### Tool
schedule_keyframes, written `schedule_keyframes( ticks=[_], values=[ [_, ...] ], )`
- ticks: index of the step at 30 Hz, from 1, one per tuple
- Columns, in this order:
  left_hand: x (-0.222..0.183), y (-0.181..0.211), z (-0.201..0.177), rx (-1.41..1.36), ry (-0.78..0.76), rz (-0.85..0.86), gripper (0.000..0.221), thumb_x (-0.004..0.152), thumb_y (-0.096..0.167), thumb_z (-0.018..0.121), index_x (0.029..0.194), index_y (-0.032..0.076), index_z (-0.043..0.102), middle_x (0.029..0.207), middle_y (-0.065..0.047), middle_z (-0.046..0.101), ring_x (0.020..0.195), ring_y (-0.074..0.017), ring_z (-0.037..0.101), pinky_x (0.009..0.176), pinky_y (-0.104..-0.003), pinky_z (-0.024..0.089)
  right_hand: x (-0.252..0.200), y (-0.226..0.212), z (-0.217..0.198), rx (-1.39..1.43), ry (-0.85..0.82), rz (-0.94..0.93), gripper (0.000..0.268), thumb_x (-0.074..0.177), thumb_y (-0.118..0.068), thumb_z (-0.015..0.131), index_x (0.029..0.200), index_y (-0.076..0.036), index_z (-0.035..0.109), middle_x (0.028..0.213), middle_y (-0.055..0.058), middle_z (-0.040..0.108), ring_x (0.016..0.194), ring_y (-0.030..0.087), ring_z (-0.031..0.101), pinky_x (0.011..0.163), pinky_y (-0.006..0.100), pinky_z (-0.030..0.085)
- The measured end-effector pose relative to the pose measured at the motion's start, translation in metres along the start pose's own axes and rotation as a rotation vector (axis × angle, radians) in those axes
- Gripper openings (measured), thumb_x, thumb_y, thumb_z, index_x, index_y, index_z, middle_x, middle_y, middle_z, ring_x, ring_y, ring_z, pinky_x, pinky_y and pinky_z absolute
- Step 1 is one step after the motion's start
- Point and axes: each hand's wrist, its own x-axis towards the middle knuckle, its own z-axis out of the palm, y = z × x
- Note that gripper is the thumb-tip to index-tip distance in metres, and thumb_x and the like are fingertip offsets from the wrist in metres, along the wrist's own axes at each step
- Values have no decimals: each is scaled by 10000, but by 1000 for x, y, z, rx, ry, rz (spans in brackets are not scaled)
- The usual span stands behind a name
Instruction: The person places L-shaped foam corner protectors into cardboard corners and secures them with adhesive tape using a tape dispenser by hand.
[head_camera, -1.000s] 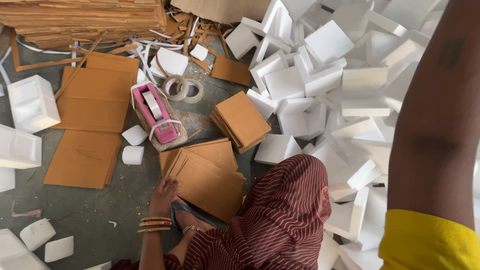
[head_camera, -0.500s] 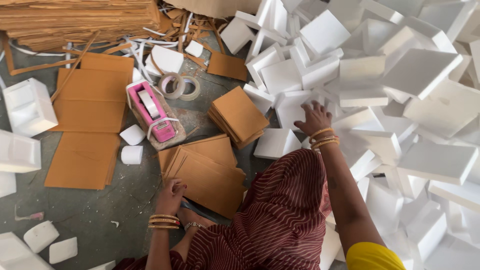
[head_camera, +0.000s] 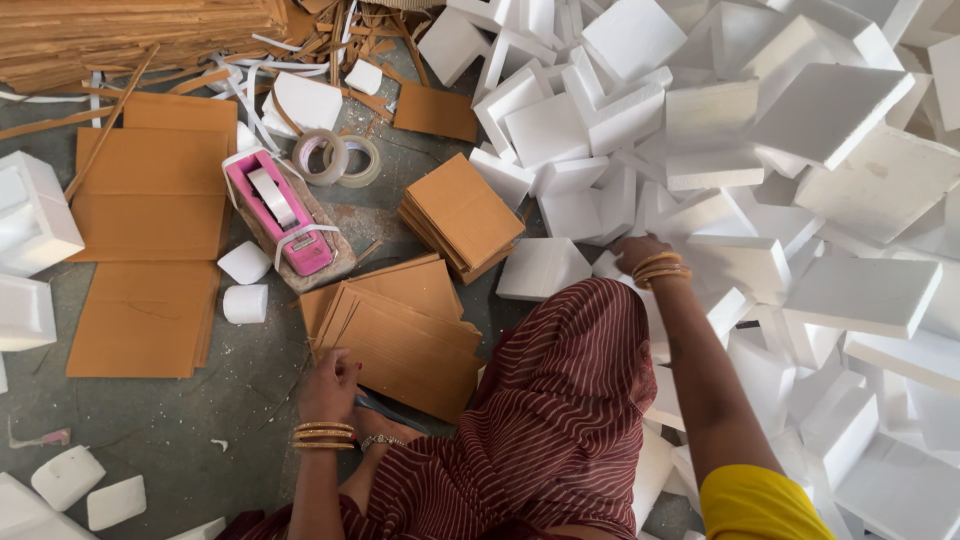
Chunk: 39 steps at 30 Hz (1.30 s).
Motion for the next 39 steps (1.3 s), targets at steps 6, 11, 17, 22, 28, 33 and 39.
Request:
schedule_keyframes(
  ticks=[6,11,17,22,28,33,39],
  values=[
    [-5,12,-11,33,-26,-29,396,914,368,692,1253,167,663,1043,-106,757,954,-305,730,817,-444,565,17,68,-14,297,-233,-156,421,889,-162,642,1300,-219,710,1335,100,729,1269,294,672,1120,451,504],
    [-3,13,-8,76,-27,-26,393,917,380,689,1238,156,662,1049,-116,753,955,-313,731,813,-452,566,-27,58,-49,108,-282,-75,583,760,-156,848,1310,-241,675,1377,78,672,1327,284,563,1154,471,407],
    [0,-2,2,42,12,27,359,934,364,659,1221,149,671,1035,-147,747,935,-360,721,775,-480,569,-34,75,-123,233,15,-190,520,715,-330,881,1193,-158,772,1361,100,662,1258,336,590,1105,499,449],
    [6,-9,11,102,75,17,293,967,419,673,1045,137,676,924,-137,747,861,-395,708,709,-528,549,-78,47,-210,251,661,-534,397,887,-235,889,1182,-31,718,1230,146,725,1174,288,660,1069,422,507],
    [-1,-9,0,-42,308,164,212,952,213,723,1128,126,642,1016,-148,691,881,-379,683,717,-490,547,-75,-103,-143,925,295,-787,298,1024,-44,784,1291,-26,654,1120,7,660,1014,90,611,910,245,538],
    [-5,4,-17,-38,306,69,286,900,209,773,1134,107,643,1064,-137,658,916,-352,681,758,-468,546,-74,-234,-46,875,-71,-776,379,974,-187,814,1264,-36,622,1100,59,713,935,127,696,772,243,596],
    [-1,12,-23,239,291,147,554,842,271,851,1284,65,589,1213,-175,590,1096,-376,622,872,-504,519,-93,-251,-31,632,-128,-804,521,867,-257,847,1276,-16,633,1106,115,710,984,226,686,848,367,558]
  ],
)
